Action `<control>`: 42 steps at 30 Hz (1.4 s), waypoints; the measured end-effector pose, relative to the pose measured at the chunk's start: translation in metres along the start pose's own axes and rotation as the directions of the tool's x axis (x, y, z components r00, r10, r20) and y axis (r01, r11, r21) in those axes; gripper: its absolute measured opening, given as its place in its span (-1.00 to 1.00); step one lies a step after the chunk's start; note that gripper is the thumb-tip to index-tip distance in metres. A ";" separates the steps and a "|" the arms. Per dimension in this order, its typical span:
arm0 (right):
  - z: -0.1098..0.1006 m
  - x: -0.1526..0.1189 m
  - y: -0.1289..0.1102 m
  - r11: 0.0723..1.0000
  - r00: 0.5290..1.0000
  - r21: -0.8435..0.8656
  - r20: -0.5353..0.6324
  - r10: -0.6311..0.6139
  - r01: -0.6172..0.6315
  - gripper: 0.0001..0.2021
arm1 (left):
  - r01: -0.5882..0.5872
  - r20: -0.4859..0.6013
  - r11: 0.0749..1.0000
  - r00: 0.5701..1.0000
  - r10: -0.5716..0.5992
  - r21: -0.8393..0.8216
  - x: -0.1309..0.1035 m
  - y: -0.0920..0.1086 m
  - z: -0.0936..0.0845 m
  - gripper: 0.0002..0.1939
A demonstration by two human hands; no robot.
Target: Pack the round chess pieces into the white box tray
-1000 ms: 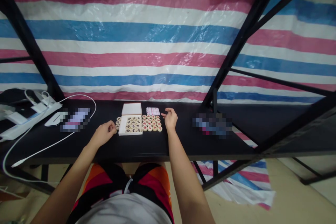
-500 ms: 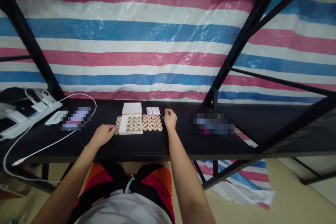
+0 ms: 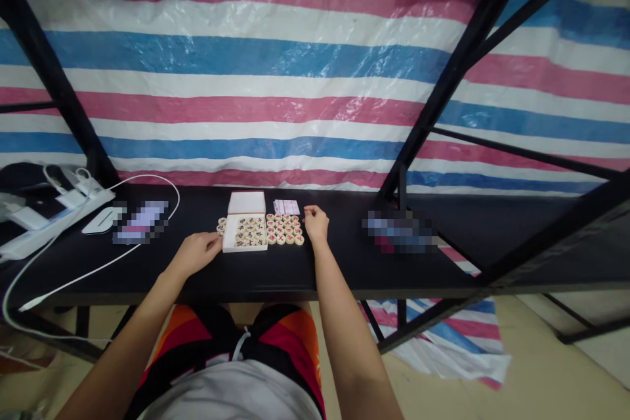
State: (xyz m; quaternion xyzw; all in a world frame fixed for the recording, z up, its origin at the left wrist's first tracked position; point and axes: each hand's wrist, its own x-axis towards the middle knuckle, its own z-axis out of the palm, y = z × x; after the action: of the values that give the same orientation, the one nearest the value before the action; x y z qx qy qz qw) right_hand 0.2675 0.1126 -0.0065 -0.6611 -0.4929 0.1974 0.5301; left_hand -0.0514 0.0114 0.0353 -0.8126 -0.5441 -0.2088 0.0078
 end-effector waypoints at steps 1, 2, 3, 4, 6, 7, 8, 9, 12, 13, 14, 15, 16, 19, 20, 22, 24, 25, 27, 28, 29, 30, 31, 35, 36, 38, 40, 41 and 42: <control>0.000 0.000 0.000 1.000 1.000 0.000 0.002 0.002 -0.002 -0.75 | -0.057 -0.018 0.998 0.998 0.057 -0.007 0.000 0.003 0.000 -0.68; 0.000 0.000 0.000 1.000 1.000 0.001 0.001 0.003 -0.003 -0.75 | -0.120 -0.031 0.993 0.992 0.120 -0.019 -0.001 0.006 -0.001 -0.71; 0.000 0.000 0.000 1.000 1.000 0.001 0.001 0.002 -0.002 -0.75 | -0.183 -0.039 0.983 0.983 0.181 -0.032 -0.001 0.009 -0.001 -0.74; 0.000 0.000 0.000 1.000 1.000 -0.001 0.001 -0.001 0.001 -0.75 | -0.238 -0.039 0.970 0.971 0.236 -0.044 -0.002 0.012 -0.002 -0.77; 0.000 0.001 0.001 1.000 1.000 -0.011 0.006 -0.006 0.006 -0.75 | -0.306 -0.029 0.951 0.952 0.305 -0.052 -0.002 0.017 -0.002 -0.76; 0.000 0.001 0.001 1.000 1.000 -0.017 0.012 -0.007 0.008 -0.76 | -0.321 -0.022 0.946 0.947 0.320 -0.049 -0.002 0.018 -0.003 -0.73; 0.000 0.002 0.002 1.000 1.000 -0.021 0.016 -0.008 0.008 -0.76 | -0.329 -0.016 0.943 0.944 0.329 -0.045 -0.003 0.019 -0.002 -0.70; 0.000 0.002 0.002 1.000 1.000 -0.023 0.020 -0.009 0.009 -0.76 | -0.336 -0.008 0.941 0.942 0.336 -0.042 -0.003 0.019 -0.002 -0.68; 0.001 0.002 0.003 1.000 1.000 -0.017 0.022 -0.020 0.020 -0.75 | -0.361 0.021 0.932 0.932 0.362 -0.046 -0.002 0.018 -0.001 -0.65; 0.001 0.001 0.002 1.000 0.999 -0.016 0.024 -0.024 0.024 -0.75 | -0.367 0.030 0.929 0.929 0.368 -0.050 -0.002 0.018 0.000 -0.64; 0.000 0.001 0.001 1.000 0.999 -0.016 0.025 -0.026 0.026 -0.75 | -0.369 0.037 0.928 0.928 0.371 -0.052 -0.002 0.017 0.001 -0.63; 0.000 0.000 0.000 1.000 0.999 -0.016 0.021 -0.026 0.026 -0.75 | -0.370 0.041 0.927 0.927 0.373 -0.053 -0.002 0.016 0.001 -0.63; 0.000 0.000 -0.001 1.000 1.000 -0.013 0.014 -0.026 0.026 -0.75 | -0.369 0.042 0.928 0.927 0.372 -0.053 -0.001 0.016 0.002 -0.62; -0.001 -0.001 -0.003 1.000 0.999 0.008 -0.021 -0.024 0.024 -0.74 | -0.366 0.044 0.929 0.929 0.368 -0.054 -0.001 0.016 0.002 -0.61; -0.001 -0.001 -0.003 1.000 0.999 0.015 -0.029 -0.026 0.026 -0.73 | -0.366 0.045 0.929 0.929 0.368 -0.056 0.000 0.016 0.002 -0.61; -0.001 0.000 -0.003 0.999 0.999 0.020 -0.031 -0.034 0.034 -0.73 | -0.364 0.042 0.930 0.929 0.367 -0.057 0.000 0.016 0.001 -0.62; -0.001 0.001 -0.002 0.999 0.999 0.017 -0.037 -0.039 0.040 -0.74 | -0.360 0.039 0.931 0.931 0.363 -0.054 0.000 0.016 0.001 -0.62; 0.000 0.001 -0.001 0.999 0.998 0.017 -0.044 -0.041 0.041 -0.74 | -0.357 0.038 0.932 0.932 0.360 -0.052 0.000 0.016 0.001 -0.63; 0.000 0.002 -0.001 0.999 0.998 0.022 -0.054 -0.039 0.040 -0.73 | -0.355 0.039 0.934 0.933 0.357 -0.050 0.000 0.016 0.001 -0.63; 0.000 0.002 -0.001 0.999 0.998 0.024 -0.056 -0.039 0.040 -0.73 | -0.356 0.041 0.933 0.933 0.358 -0.048 0.000 0.016 0.002 -0.63; 0.000 0.002 -0.001 0.999 0.998 0.025 -0.056 -0.038 0.040 -0.73 | -0.358 0.043 0.933 0.932 0.360 -0.045 0.001 0.016 0.002 -0.63; 0.000 0.002 -0.001 0.999 0.998 0.026 -0.055 -0.038 0.040 -0.73 | -0.360 0.046 0.932 0.931 0.361 -0.042 0.001 0.015 0.003 -0.63; 0.000 0.002 -0.001 0.999 0.998 0.026 -0.054 -0.039 0.040 -0.73 | -0.360 0.050 0.932 0.931 0.362 -0.037 0.001 0.015 0.003 -0.63; 0.000 0.002 -0.001 0.999 0.998 0.024 -0.047 -0.045 0.046 -0.74 | -0.360 0.060 0.932 0.930 0.362 -0.031 0.002 0.015 0.004 -0.63; 0.000 0.002 -0.001 0.999 0.998 0.024 -0.044 -0.047 0.048 -0.74 | -0.359 0.059 0.933 0.931 0.360 -0.029 0.002 0.015 0.005 -0.63; 0.000 0.002 0.000 0.999 0.998 0.023 -0.042 -0.047 0.048 -0.73 | -0.360 0.054 0.933 0.931 0.361 -0.024 0.002 0.015 0.005 -0.62; 0.000 0.002 0.000 0.999 0.998 0.018 -0.053 -0.045 0.046 -0.73 | -0.360 0.049 0.933 0.931 0.361 -0.019 0.002 0.015 0.005 -0.62; 0.000 0.002 0.000 0.999 0.997 0.014 -0.061 -0.045 0.046 -0.73 | -0.361 0.050 0.933 0.931 0.361 -0.017 0.002 0.015 0.005 -0.63; 0.000 0.003 0.000 0.999 0.997 0.013 -0.066 -0.045 0.046 -0.73 | -0.360 0.053 0.933 0.931 0.360 -0.015 0.002 0.015 0.005 -0.63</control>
State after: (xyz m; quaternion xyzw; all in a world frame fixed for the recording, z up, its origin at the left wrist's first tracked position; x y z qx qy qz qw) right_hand 0.2688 0.1147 -0.0061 -0.6520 -0.4886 0.1669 0.5553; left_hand -0.0356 0.0083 0.0349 -0.9040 -0.3854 -0.1829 0.0291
